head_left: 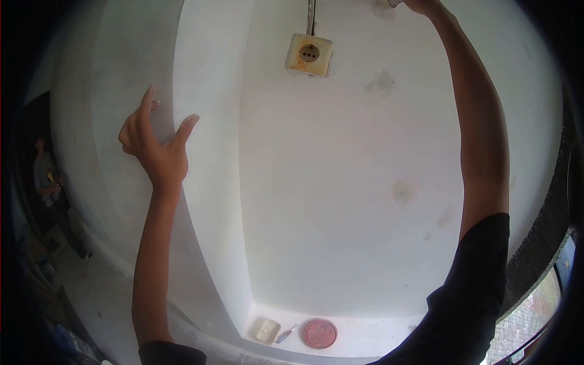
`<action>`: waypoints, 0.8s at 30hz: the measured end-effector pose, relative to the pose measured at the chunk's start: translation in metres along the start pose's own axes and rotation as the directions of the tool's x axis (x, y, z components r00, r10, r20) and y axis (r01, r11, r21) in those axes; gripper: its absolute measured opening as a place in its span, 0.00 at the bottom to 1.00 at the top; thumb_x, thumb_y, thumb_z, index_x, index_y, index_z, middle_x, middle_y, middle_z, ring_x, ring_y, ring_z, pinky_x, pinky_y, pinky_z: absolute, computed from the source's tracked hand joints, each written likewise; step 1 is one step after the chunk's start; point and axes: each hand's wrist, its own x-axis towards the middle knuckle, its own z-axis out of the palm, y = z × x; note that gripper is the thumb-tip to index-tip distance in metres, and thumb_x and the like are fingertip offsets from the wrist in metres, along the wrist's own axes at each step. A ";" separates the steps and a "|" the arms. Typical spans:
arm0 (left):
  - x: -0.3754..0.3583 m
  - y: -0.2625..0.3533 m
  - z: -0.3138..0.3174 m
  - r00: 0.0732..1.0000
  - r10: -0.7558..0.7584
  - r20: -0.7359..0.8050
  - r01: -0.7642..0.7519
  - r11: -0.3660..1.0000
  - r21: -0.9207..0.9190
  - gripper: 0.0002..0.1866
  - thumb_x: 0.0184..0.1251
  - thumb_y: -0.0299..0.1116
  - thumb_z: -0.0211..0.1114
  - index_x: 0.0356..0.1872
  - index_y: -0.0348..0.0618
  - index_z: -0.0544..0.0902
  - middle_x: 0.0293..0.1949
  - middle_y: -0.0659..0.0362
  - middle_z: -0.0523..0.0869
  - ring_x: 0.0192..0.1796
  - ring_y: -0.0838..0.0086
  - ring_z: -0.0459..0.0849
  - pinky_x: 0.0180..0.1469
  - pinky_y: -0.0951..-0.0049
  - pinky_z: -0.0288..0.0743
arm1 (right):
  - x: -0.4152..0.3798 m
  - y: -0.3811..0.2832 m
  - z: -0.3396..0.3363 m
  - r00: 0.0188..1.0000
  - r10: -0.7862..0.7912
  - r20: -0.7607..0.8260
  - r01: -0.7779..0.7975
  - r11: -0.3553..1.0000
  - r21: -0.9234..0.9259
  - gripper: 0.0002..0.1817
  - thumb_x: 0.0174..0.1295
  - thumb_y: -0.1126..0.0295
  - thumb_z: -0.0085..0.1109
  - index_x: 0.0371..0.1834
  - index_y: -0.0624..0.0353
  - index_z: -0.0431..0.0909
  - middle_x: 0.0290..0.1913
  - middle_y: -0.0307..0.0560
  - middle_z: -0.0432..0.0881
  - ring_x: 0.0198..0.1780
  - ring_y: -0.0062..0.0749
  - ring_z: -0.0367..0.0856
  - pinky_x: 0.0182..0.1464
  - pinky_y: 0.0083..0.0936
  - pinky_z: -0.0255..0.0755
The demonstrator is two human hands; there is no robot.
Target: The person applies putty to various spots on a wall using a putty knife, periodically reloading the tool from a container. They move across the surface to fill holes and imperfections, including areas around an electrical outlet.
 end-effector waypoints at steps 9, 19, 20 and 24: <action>-0.002 -0.002 0.002 1.000 -0.011 0.000 0.011 1.000 -0.013 0.39 0.48 0.47 0.78 0.64 0.54 0.72 0.49 0.65 0.79 0.58 0.65 0.63 0.61 0.57 0.50 | -0.026 -0.031 -0.008 0.971 -0.156 0.182 0.171 0.983 -0.069 0.19 0.58 0.72 0.56 0.53 0.62 0.79 0.47 0.60 0.83 0.47 0.50 0.83 0.49 0.39 0.77; -0.003 -0.005 0.005 1.000 0.011 -0.016 -0.012 0.999 -0.035 0.38 0.48 0.50 0.78 0.62 0.53 0.74 0.47 0.65 0.80 0.57 0.65 0.65 0.59 0.58 0.52 | -0.080 -0.009 0.002 0.940 0.177 0.292 -0.259 0.927 0.271 0.18 0.59 0.63 0.62 0.49 0.65 0.80 0.35 0.55 0.84 0.36 0.27 0.82 0.38 0.26 0.76; -0.003 -0.006 0.006 0.998 0.026 -0.051 -0.028 0.999 -0.042 0.38 0.47 0.51 0.78 0.61 0.53 0.75 0.47 0.65 0.80 0.57 0.65 0.65 0.59 0.58 0.52 | -0.096 0.005 0.008 0.943 0.154 0.296 -0.255 0.904 0.344 0.19 0.59 0.61 0.63 0.48 0.64 0.81 0.34 0.52 0.84 0.35 0.21 0.80 0.36 0.23 0.75; -0.004 -0.003 0.007 0.994 0.033 -0.109 -0.034 0.999 -0.010 0.35 0.54 0.49 0.74 0.63 0.50 0.72 0.51 0.60 0.78 0.56 0.59 0.67 0.59 0.51 0.56 | -0.212 -0.004 0.009 0.875 0.265 0.404 -0.483 0.476 0.735 0.12 0.66 0.67 0.57 0.43 0.67 0.76 0.48 0.45 0.77 0.46 0.25 0.76 0.50 0.26 0.72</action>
